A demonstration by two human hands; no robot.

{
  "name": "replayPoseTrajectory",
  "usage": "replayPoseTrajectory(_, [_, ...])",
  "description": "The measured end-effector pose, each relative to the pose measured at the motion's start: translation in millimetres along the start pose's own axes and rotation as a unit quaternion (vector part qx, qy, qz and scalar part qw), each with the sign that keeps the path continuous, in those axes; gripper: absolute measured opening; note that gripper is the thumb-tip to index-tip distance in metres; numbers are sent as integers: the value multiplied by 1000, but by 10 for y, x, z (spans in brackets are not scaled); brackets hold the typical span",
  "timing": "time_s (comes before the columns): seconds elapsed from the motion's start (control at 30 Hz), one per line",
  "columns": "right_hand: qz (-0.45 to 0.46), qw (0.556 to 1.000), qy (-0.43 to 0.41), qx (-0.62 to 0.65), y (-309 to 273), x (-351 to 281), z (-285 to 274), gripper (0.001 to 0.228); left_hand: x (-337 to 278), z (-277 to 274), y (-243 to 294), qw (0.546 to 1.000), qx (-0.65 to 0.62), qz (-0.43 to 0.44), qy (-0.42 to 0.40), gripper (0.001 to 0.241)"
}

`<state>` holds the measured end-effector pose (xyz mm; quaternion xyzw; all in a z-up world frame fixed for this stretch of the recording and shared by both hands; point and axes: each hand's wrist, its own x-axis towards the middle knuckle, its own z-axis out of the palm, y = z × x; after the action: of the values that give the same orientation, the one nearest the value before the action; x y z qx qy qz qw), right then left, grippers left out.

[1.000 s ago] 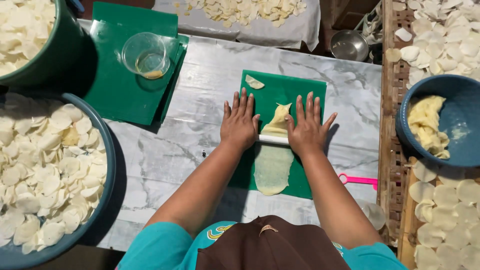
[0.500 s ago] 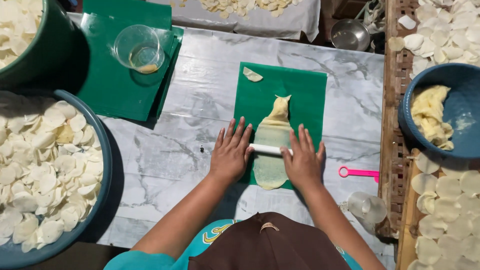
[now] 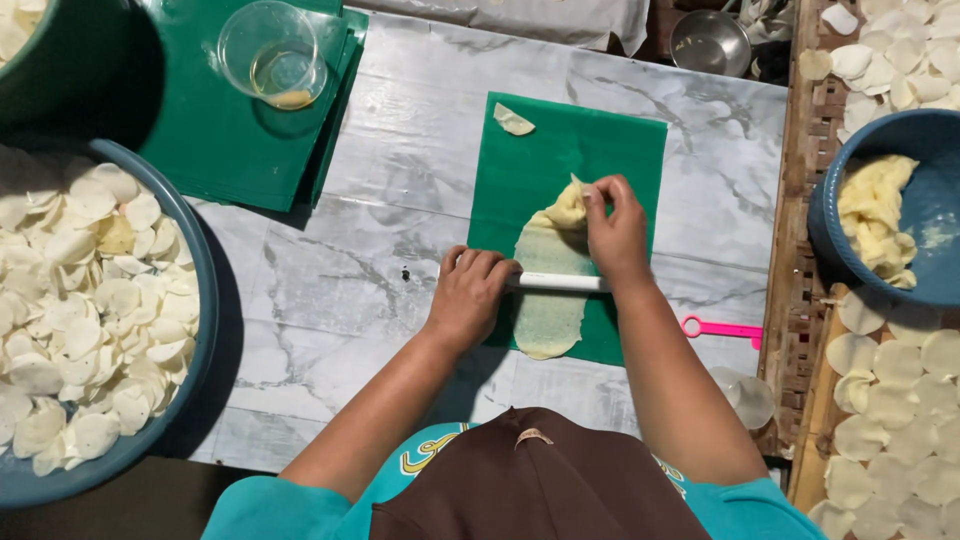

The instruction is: Rolling out dough into a thin sheet on a green mat using a rolling pin.

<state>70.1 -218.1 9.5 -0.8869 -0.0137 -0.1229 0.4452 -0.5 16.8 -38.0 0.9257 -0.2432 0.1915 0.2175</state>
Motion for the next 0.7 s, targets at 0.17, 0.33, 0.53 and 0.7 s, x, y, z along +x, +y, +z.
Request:
replayPoseTrajectory(0.17, [-59,997,-44,5,-153,-557,-153,9,-18,-168,48,1000,-5,26,5,29])
replayPoseTrajectory(0.33, [-112,986,-14,-122,-244,-713,-455,7,161,-429,133,997,-11,58,42,23])
replayPoseTrajectory(0.53, [-154,928,34,-337,-150,-599,-327,32,590,-278,45,989,36,90,109,36])
replayPoseTrajectory(0.7, [23,930,-85,-357,-125,-445,-140,52,834,-395,81,999,17,3,-33,44])
